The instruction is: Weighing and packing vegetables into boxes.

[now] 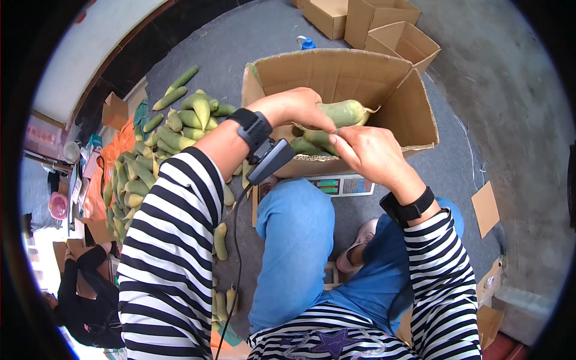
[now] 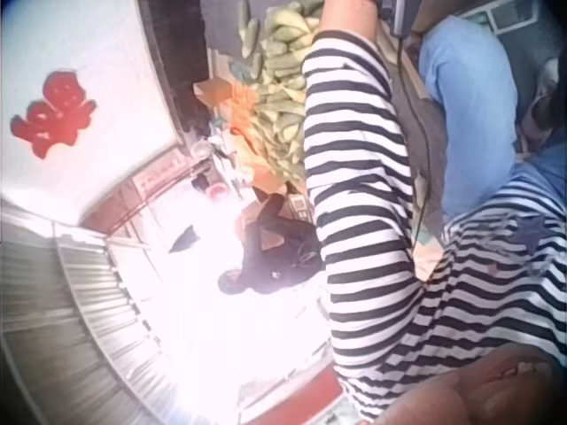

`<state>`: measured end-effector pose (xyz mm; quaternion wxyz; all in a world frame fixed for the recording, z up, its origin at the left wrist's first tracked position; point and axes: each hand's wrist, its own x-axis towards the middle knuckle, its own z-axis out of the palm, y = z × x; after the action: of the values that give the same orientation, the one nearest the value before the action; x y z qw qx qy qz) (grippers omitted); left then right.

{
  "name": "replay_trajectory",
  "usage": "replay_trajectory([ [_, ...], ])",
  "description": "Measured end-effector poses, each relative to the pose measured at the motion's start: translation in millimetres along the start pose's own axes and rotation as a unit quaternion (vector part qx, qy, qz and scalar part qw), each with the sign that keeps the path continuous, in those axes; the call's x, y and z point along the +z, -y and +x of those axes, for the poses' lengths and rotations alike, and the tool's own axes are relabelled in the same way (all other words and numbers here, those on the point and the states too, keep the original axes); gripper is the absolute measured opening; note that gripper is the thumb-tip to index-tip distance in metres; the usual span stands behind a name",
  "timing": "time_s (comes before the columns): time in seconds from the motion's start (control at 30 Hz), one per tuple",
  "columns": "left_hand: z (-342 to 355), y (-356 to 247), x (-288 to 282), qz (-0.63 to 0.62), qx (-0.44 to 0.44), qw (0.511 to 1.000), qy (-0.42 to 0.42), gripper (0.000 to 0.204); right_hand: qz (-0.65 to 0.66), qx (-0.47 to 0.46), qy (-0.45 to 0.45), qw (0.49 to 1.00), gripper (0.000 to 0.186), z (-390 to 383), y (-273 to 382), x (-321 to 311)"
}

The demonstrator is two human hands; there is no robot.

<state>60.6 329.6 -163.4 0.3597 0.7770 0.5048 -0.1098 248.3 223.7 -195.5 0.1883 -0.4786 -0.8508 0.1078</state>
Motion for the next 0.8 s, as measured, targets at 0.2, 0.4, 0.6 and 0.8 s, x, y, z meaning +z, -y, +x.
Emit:
replay_trajectory([
  [0.2, 5.1, 11.0, 0.0, 0.034, 0.056, 0.997, -0.031, 0.062, 0.006, -0.011, -0.025, 1.000, 0.042, 5.6, 1.6, -0.1],
  [0.4, -38.0, 13.2, 3.4, 0.127, 0.174, 0.908, -0.359, 0.062, 0.012, 0.003, -0.024, 1.000, 0.042, 4.9, 2.5, -0.9],
  [0.6, -146.7, 87.5, 50.2, -0.017, 0.133, 0.849, -0.511, 0.042, -0.003, 0.029, 0.036, 0.999, 0.038, 1.6, 1.6, -3.4],
  [0.8, -212.5, 211.7, 213.5, -0.146, -0.183, 0.891, -0.388, 0.040, 0.028, 0.044, 0.022, 0.998, 0.039, 6.7, 7.7, -2.4],
])
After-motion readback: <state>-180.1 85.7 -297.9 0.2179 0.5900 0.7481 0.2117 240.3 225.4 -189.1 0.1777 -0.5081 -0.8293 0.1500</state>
